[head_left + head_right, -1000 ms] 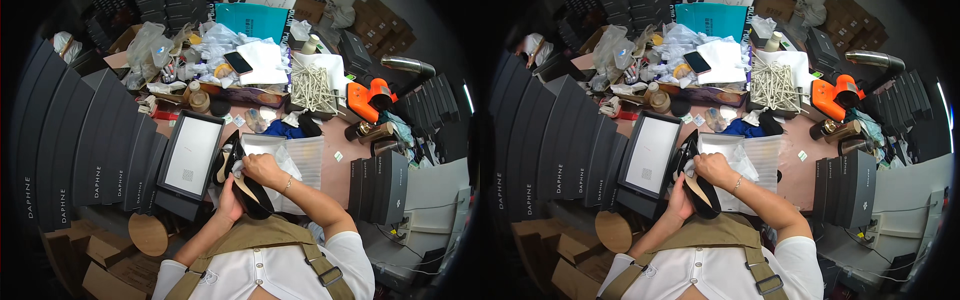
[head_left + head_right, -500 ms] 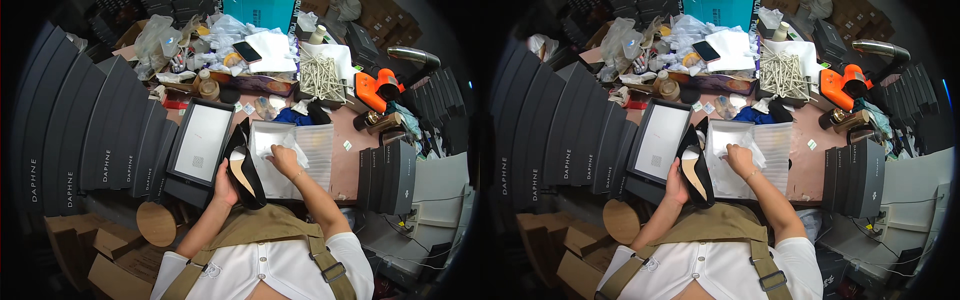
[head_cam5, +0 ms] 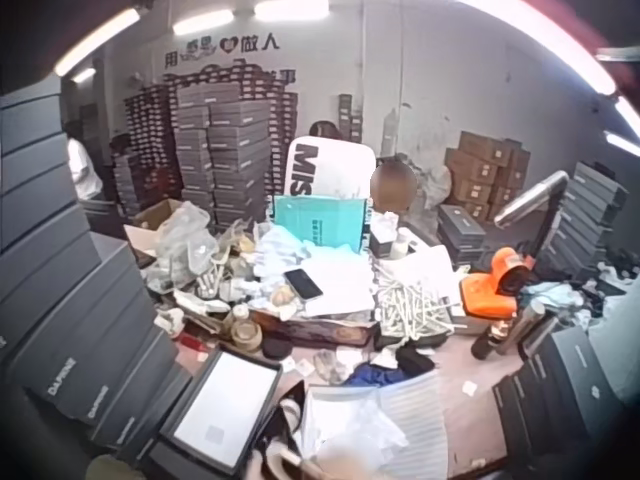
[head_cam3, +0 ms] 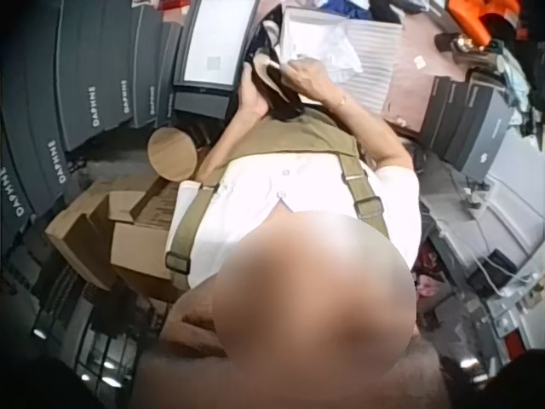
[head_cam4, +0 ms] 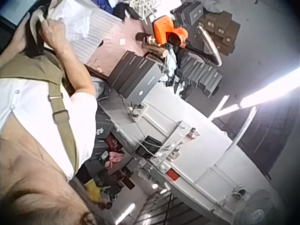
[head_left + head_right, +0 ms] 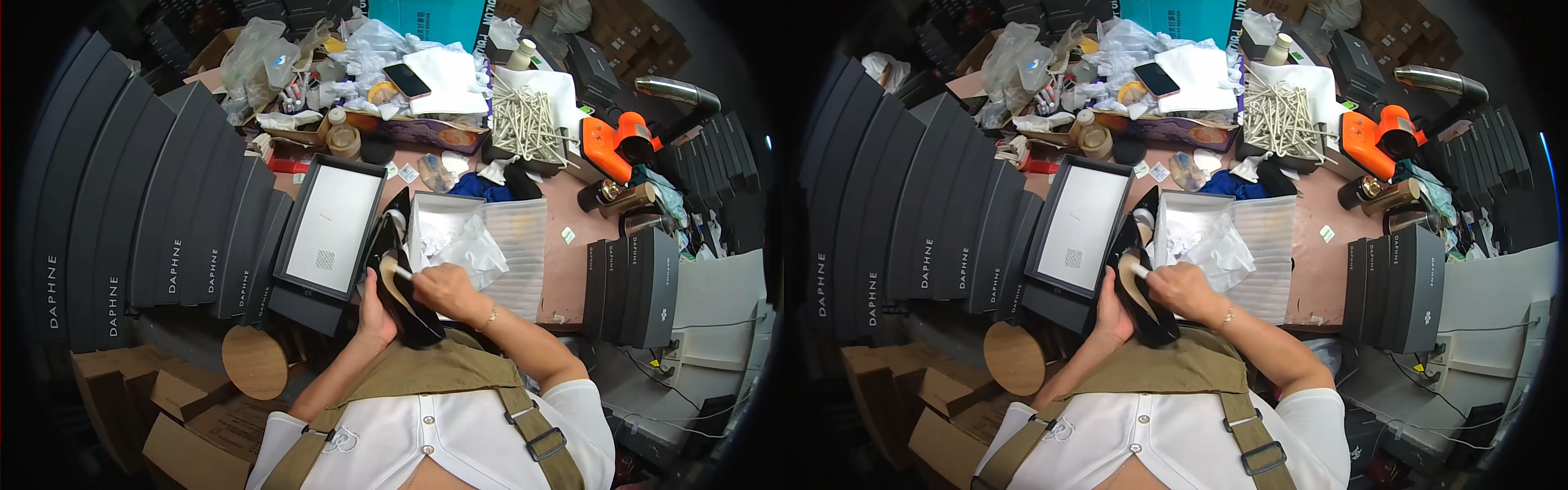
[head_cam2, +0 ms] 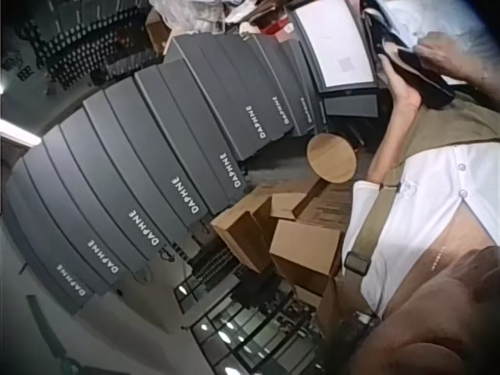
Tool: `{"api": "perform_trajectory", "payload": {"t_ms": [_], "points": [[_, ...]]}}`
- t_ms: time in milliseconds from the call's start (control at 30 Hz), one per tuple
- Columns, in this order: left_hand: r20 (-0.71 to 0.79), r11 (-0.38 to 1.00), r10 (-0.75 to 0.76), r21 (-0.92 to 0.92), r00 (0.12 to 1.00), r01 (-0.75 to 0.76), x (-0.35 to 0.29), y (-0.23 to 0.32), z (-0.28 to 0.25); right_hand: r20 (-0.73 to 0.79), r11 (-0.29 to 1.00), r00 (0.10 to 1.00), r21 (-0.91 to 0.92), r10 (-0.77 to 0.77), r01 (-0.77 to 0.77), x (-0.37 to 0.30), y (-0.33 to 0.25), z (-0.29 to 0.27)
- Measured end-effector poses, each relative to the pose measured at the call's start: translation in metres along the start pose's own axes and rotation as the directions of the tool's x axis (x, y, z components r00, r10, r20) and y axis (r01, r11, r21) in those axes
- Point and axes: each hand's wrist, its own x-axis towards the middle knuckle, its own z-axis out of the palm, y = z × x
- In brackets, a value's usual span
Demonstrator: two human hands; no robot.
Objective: Taking high-heeled shoes out of boxes, wiping them with a cloth, and inspecting them before re-packing.
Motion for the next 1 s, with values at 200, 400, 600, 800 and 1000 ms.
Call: {"api": "perform_trajectory", "payload": {"t_ms": [200, 400, 600, 800, 1000], "points": [[0.065, 0.999, -0.018, 0.041, 0.998, 0.016, 0.009, 0.012, 0.006, -0.030, 0.934, 0.940, 0.130, 0.340, -0.334, -0.016, 0.020, -0.005], [0.051, 0.996, -0.042, 0.087, 0.998, 0.038, 0.025, -0.021, -0.006, 0.201, 0.943, 0.971, 0.278, 0.131, -0.184, 0.006, 0.011, 0.072], [0.172, 0.958, -0.175, 0.257, 0.969, 0.127, 0.025, 0.006, 0.003, 0.263, 0.848, 0.922, 0.380, 0.284, -0.370, 0.014, 0.011, 0.060], [0.152, 0.823, -0.081, 0.568, 0.985, -0.020, 0.069, 0.032, 0.025, 0.359, 0.786, 0.879, 0.423, 0.313, -0.452, -0.002, -0.016, 0.034], [0.083, 0.851, -0.125, 0.521, 0.989, 0.063, 0.059, 0.040, 0.011, 0.440, 0.618, 0.880, 0.645, 0.180, -0.449, 0.009, -0.004, 0.042]]}}
